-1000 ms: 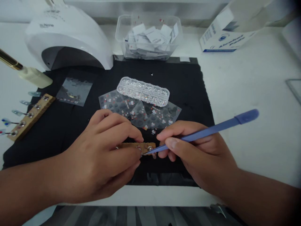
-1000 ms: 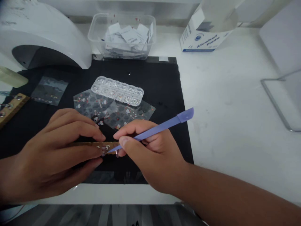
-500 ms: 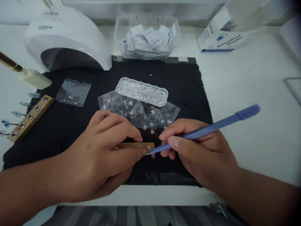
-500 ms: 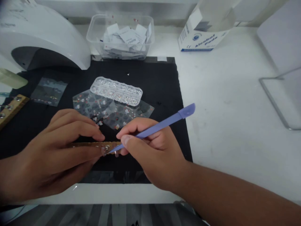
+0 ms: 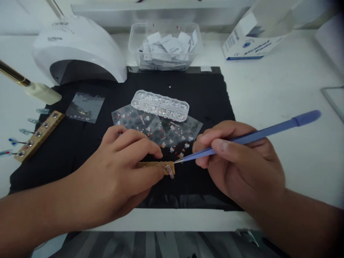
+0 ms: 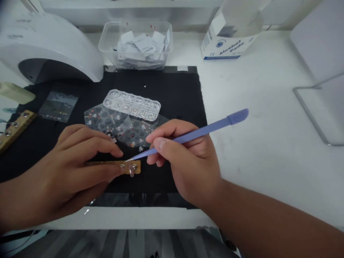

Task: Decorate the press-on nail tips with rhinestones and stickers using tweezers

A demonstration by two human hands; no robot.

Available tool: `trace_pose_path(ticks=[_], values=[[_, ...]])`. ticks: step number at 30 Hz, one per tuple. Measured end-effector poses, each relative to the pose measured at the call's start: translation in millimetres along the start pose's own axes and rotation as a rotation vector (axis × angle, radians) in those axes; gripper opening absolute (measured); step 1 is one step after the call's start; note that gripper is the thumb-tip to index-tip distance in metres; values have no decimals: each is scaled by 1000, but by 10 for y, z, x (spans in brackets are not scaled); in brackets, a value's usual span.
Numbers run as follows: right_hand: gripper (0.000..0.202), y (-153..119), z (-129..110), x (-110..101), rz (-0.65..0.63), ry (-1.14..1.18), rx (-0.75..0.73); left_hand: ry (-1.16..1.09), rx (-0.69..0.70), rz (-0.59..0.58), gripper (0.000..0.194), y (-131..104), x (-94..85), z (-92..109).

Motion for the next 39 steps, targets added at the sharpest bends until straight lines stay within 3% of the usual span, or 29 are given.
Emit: trace_pose_path(ticks=[14,19,26,32,39], values=[[11,48,-5,-15,-39,31,-52,-13,-37,-56,37,82,52,-15],[13,54,-3,-12,-49,42,-61,4,-26,-61,37,44,-4,-26],[13,78,-6,-29,-46,60,-56,-20,-25,107,20,-48,-206,-112],[13,76,3,-20,-37,75,-40,-93,-43,67,15,10,-121,-73],[11,74,21,-7,-30,52,-32,-190,-57,-65,26,68,-16,-103]])
Point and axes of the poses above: each hand's wrist, its own y-axis towards the middle knuckle, its own x-axis out of the palm, z = x × y, the point moved 6 cm from there along y, towards the middle knuckle, and after that the axes turned 2 degrees about y, right-handed, at the moved point
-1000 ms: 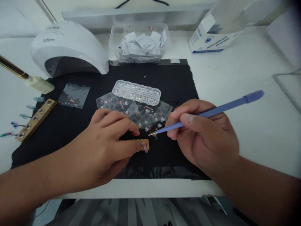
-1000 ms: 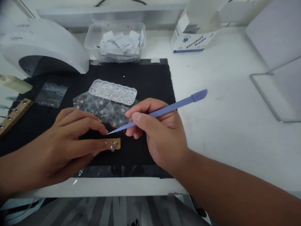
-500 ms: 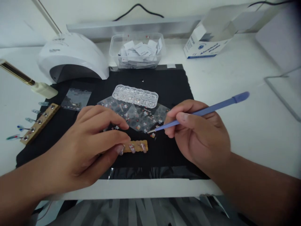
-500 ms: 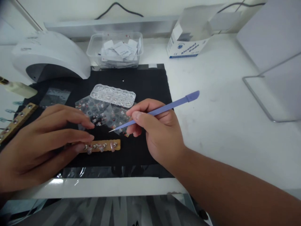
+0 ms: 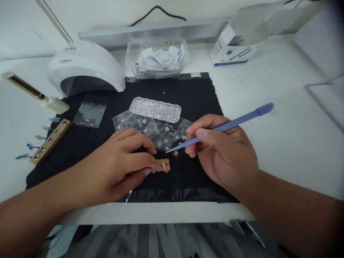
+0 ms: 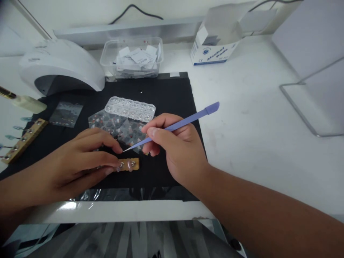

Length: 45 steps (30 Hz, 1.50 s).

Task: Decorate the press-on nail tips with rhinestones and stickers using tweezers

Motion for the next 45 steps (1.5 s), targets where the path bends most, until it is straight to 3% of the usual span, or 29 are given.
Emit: trace_pose_path(ticks=[14,19,38,45], values=[[13,18,31,2,-20,34,3,-130,-47,-36,32,42,32,-69],[13,27,13,1,-2,23,-2,-153,-55,75,26,-7,-52,-124],[12,24,11,18,-9,31,36,-131,-101,104,15,-23,-4,-145],[12,21,5,22,-9,30,24,5,-93,70,19,-17,2,-76]])
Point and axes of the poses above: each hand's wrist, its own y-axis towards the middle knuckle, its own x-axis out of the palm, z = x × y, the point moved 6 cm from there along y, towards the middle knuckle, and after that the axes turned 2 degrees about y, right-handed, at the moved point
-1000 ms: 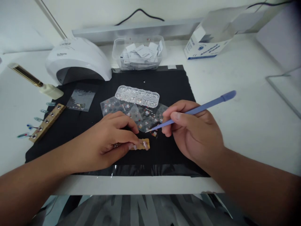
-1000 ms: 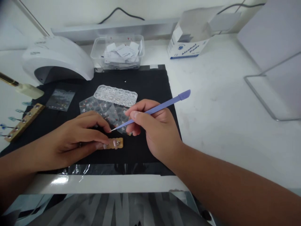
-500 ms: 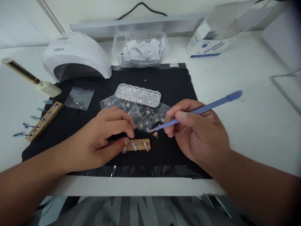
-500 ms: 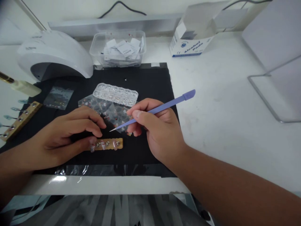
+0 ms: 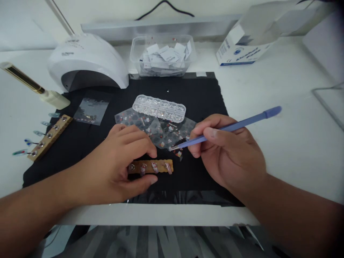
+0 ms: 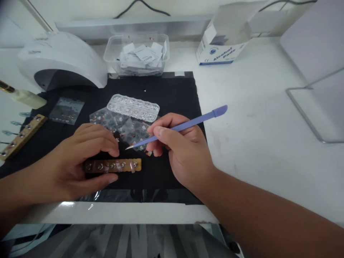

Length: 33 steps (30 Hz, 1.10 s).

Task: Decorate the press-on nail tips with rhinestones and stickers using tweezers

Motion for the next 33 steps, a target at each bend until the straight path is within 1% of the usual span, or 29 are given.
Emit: trace_pose_path(ticks=[4,9,16,22,33], values=[[12,-2,2,3,-11,-13,-8,44,-10,10,17,-18,18,55],[13,2,5,4,-19,0,-8,58,-42,33,13,-29,67,69],[14,13,7,-2,-9,10,10,76,-23,66,10,-34,70,96],[14,9,14,2,-26,-2,11,103,11,57,2,-26,47,142],[12,27,12,-11,-20,10,-34,116,25,71,10,-39,54,153]])
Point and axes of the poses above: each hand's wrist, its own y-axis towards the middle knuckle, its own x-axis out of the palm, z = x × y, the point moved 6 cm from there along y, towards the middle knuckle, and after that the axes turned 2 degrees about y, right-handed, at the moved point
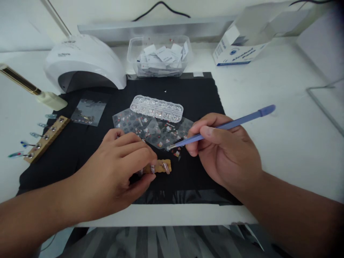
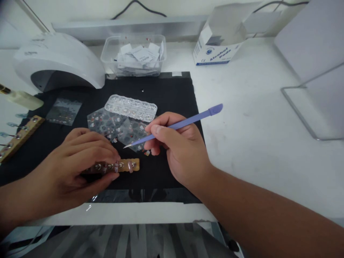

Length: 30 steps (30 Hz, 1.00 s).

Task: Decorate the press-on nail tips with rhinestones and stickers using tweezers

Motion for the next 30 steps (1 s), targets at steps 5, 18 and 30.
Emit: trace_pose_path(ticks=[5,18,30], values=[[13,-5,-2,1,2,-13,6,2,1,5,18,-23,0,-17],[13,-5,5,0,8,15,18,3,-27,23,19,-35,10,-53],[10,5,23,-5,30,-1,58,-12,-11,148,35,-87,-213,-139]])
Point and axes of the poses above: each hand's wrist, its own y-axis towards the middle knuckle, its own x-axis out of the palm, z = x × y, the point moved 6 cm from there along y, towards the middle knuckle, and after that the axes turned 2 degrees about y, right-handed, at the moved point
